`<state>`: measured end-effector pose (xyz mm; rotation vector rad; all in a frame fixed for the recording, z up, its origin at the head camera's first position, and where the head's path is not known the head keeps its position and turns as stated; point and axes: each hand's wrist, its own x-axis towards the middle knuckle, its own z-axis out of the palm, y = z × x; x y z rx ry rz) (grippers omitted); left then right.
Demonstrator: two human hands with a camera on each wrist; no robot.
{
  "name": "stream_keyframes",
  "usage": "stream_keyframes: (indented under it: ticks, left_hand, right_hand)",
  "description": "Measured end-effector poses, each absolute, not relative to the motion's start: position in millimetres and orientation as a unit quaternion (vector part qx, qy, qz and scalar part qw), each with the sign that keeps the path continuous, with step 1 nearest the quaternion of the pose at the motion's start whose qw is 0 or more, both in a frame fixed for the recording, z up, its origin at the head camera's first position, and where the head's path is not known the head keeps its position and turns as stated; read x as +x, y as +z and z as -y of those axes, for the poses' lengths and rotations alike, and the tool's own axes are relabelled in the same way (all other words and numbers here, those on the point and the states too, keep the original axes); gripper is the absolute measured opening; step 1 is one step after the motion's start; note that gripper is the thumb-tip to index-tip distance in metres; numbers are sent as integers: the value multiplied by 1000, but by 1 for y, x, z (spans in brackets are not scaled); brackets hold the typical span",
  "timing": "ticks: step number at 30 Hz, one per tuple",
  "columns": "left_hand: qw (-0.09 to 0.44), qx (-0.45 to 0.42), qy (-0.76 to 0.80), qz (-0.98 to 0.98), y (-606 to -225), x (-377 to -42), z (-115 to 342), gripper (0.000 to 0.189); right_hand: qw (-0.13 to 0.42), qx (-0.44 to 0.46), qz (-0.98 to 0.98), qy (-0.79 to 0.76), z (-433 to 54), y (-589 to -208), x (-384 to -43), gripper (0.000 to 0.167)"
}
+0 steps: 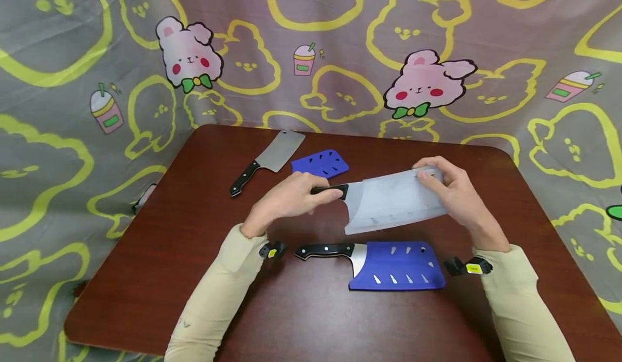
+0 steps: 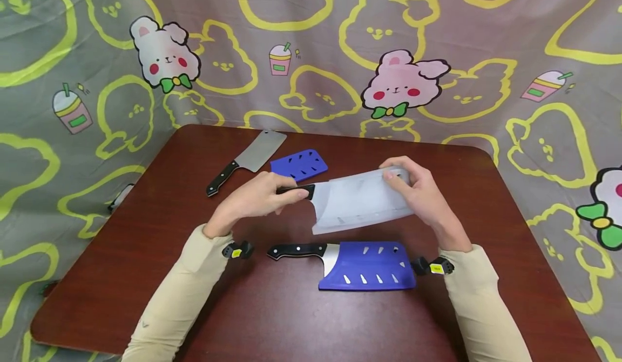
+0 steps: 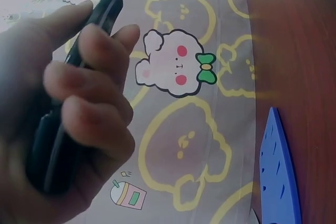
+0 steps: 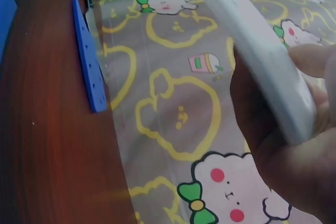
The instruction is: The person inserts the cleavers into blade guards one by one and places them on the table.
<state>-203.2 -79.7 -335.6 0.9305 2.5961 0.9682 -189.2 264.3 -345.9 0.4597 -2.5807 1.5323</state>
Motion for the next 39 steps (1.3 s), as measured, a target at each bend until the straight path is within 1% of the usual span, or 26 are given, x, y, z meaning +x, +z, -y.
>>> stream_keyframes:
  ticks: [9,15,19,21,27,30,35,39]
  left_hand:
    - [144,317,328,-878,-343,-216,90,21]
    - [155,305,327,-881,-354,-227,92,25]
    - [163,300,315,-885,-362,-232,92,26]
    - [165,303,307,-887,-365,-233,92,26]
    - [140,319,268,-898,-368,-234,92,21]
    - [126,316,260,-904,-368,-233,95,23]
    - [95,295,284,-907,-366,-230,107,26]
    - [79,295,315,-899,-359,-226,118,20]
  right_hand:
    - [8,159,901,404,-282,-349,-197,23]
    - [-20,161,915,370,-290,-361,-208,21]
    - [-48,160,921,352,-294,-369,-216,19]
    - [-59,171,922,341,-296,-371,-217,18]
    - [-76,195,922,325,-303,-373,-218,16]
    - [-66,183,932,307,-306,-372,-218,16]
    - [-37,141,951,274,-312,-367,-216,29]
    - [-41,139,954,262,-311,-362,-213,37]
